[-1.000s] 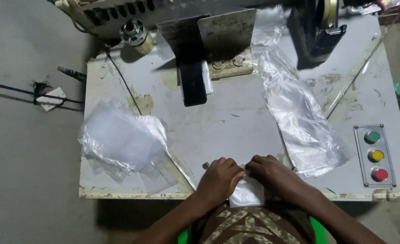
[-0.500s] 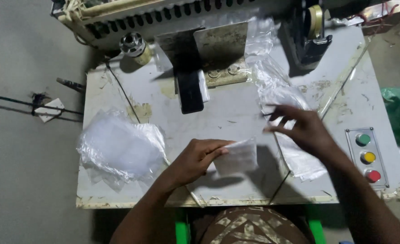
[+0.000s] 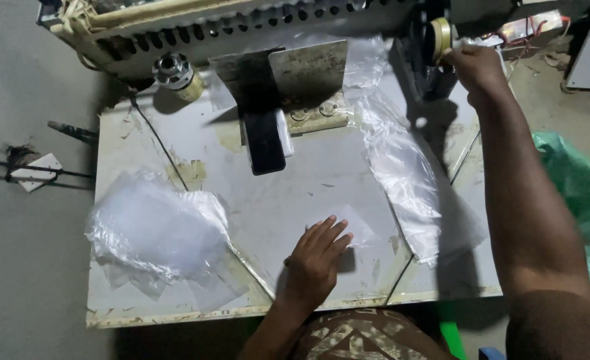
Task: Folding clear plastic bags and inserting small white cards into them on a workbench.
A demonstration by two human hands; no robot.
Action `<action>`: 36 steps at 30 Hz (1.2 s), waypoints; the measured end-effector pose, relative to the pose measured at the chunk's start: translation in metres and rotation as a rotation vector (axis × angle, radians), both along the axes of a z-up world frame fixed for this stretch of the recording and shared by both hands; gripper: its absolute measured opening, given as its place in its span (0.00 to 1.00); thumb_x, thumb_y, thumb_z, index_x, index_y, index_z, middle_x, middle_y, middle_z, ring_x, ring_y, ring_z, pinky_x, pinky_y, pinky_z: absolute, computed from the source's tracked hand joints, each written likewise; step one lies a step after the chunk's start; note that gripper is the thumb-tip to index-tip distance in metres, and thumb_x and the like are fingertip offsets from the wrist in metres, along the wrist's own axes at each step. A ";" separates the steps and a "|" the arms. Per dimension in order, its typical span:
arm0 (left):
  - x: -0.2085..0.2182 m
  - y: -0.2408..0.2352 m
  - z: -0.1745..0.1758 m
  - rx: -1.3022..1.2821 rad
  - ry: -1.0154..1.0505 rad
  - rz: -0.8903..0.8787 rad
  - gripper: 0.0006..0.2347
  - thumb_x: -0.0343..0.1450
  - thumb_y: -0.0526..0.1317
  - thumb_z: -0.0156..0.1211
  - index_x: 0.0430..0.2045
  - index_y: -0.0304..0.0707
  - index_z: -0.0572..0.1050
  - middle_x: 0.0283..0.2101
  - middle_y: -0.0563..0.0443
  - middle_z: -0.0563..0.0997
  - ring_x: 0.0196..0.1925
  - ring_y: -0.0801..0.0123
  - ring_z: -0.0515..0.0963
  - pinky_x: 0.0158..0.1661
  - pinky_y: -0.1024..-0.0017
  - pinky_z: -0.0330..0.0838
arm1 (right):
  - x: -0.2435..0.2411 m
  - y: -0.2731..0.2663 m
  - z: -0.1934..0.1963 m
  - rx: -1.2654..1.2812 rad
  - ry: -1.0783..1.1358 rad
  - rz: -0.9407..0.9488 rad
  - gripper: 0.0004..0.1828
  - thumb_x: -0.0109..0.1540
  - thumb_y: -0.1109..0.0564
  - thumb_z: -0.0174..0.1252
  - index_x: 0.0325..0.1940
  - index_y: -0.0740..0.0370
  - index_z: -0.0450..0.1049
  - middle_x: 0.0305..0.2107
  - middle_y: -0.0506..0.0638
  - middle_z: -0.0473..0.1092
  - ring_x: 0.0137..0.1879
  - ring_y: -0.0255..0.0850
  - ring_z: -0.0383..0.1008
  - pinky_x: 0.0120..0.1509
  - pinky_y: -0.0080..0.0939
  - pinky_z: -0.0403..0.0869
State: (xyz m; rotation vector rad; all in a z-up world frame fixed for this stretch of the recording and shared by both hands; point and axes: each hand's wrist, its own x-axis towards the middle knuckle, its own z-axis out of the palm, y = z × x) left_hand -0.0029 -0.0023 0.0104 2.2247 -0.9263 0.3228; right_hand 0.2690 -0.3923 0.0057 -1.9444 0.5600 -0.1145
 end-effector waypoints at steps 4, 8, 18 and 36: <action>-0.004 -0.008 -0.015 -0.041 -0.037 0.037 0.23 0.60 0.17 0.50 0.49 0.29 0.76 0.51 0.37 0.78 0.58 0.44 0.76 0.54 0.47 0.75 | -0.035 0.011 0.017 -0.228 -0.407 0.050 0.11 0.74 0.54 0.61 0.39 0.58 0.81 0.30 0.46 0.75 0.37 0.31 0.72 0.39 0.36 0.68; -0.005 -0.019 -0.015 -0.013 -0.010 -0.033 0.20 0.64 0.18 0.59 0.51 0.25 0.74 0.49 0.34 0.77 0.55 0.41 0.78 0.55 0.49 0.79 | -0.068 0.016 -0.014 -0.187 -0.095 -0.028 0.08 0.74 0.57 0.58 0.42 0.58 0.79 0.32 0.49 0.76 0.33 0.34 0.73 0.35 0.34 0.74; -0.001 -0.052 -0.025 -0.051 -0.262 -0.121 0.07 0.73 0.24 0.58 0.43 0.27 0.72 0.47 0.32 0.76 0.45 0.47 0.82 0.47 0.56 0.82 | -0.286 0.146 0.013 -0.021 0.208 0.303 0.12 0.64 0.52 0.60 0.49 0.55 0.71 0.25 0.49 0.77 0.30 0.38 0.75 0.37 0.39 0.72; 0.005 -0.052 -0.018 0.114 0.415 -0.009 0.21 0.79 0.41 0.51 0.65 0.27 0.64 0.55 0.33 0.76 0.58 0.43 0.73 0.53 0.53 0.71 | -0.205 0.073 0.002 -0.611 0.402 0.218 0.38 0.49 0.36 0.77 0.52 0.61 0.74 0.42 0.65 0.76 0.49 0.65 0.76 0.54 0.64 0.70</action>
